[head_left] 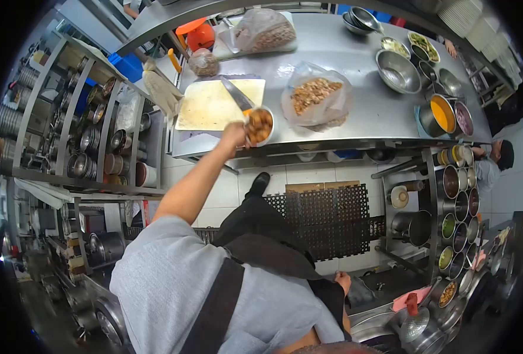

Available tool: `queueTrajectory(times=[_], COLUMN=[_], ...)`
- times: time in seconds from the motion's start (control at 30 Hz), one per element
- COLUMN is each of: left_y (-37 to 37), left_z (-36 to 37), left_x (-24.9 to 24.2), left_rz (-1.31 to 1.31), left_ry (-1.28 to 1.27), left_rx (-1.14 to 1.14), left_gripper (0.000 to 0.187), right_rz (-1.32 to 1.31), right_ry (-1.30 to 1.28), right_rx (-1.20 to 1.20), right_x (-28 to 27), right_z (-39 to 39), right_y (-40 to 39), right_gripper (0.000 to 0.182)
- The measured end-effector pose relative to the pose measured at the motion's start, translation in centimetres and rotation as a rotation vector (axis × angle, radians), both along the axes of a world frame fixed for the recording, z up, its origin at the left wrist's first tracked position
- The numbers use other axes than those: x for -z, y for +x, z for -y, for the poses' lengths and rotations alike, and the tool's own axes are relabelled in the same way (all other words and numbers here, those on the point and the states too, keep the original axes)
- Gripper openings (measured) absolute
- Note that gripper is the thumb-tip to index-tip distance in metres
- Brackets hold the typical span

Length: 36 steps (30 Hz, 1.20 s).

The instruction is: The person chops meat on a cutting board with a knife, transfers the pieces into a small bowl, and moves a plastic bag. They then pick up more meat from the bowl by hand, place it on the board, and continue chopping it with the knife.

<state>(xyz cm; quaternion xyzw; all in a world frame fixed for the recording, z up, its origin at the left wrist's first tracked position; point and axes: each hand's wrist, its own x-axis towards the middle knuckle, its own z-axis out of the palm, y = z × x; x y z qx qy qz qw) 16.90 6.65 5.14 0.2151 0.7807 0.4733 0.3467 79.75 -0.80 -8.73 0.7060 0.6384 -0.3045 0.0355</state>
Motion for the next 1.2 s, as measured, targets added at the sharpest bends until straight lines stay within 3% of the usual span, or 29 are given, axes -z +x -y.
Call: queueTrajectory(times=[0.03,0.17,0.27,0.37,0.5,0.57,0.67,0.8,0.87,0.9,0.97,1.0,1.07,1.13,1.2], left_y=[-3.1,-12.1,-19.0,-21.5,-22.4,-22.9,-23.2,-24.4,-24.6,-24.3,-22.8,-22.2,-21.1,-19.9,-20.1], left_z=[-0.9,-5.9,-12.1,-17.2,-21.8,-23.5,-23.8,-23.0,-22.3,-21.9,-21.5,-21.5,-21.7,-21.3,-22.1], left_x=[-1.1,-5.6,-2.4,-1.4,0.6,1.8,3.1,1.5,0.4,-0.2,-1.1,-1.2,-1.3,0.4,4.0], left_rz=[-0.177,-0.383,-0.534,-0.463,-0.424,-0.402,-0.16,-0.179,-0.676,-0.678,-0.811,-0.813,-0.834,-0.832,-0.881], left_ry=[-0.091,-0.113,-0.129,-0.149,-0.279,-0.329,-0.32,-0.297,-0.113,-0.121,0.183,0.182,-0.067,-0.106,-0.03], left_rx=[-0.026,0.022,0.053,0.153,0.366,0.427,0.546,0.602,0.632,0.636,0.686,0.684,0.976,0.906,0.863], left_gripper=[0.024,0.026,0.026,0.025,0.024,0.025,0.032,0.033,0.029,0.029,0.025,0.025,0.025,0.025,0.026], right_rz=[0.015,-0.077,-0.026,-0.101,-0.14,-0.166,-0.169,-0.11,-0.157,-0.161,-0.223,-0.249,-0.384,-0.538,-0.535], right_ry=[0.093,-0.093,-0.077,0.104,0.079,0.069,0.063,0.059,0.039,0.032,0.11,0.125,0.114,0.056,0.298], right_rx=[-0.096,0.136,0.138,-0.008,-0.134,-0.053,0.03,0.017,0.062,0.064,0.008,-0.046,-0.067,-0.145,-0.417], right_x=[0.6,-4.0,-5.3,-1.9,-6.9,-9.5,-10.0,-9.3,-7.5,-7.7,-10.4,-11.2,-14.1,-15.8,-15.0], right_z=[-0.2,-2.3,-3.0,-3.4,-3.6,-4.0,-2.6,-2.7,-2.9,-3.2,-5.6,-6.8,-9.7,-12.3,-15.0], right_y=[-0.8,-11.2,-19.2,-25.1,-35.0,-38.0,-39.2,-38.1,-37.1,-37.7,-40.3,-41.6,-45.2,-47.5,-48.8], right_gripper=[0.025,0.028,0.028,0.028,0.028,0.028,0.027,0.027,0.029,0.029,0.028,0.026,0.026,0.024,0.023])
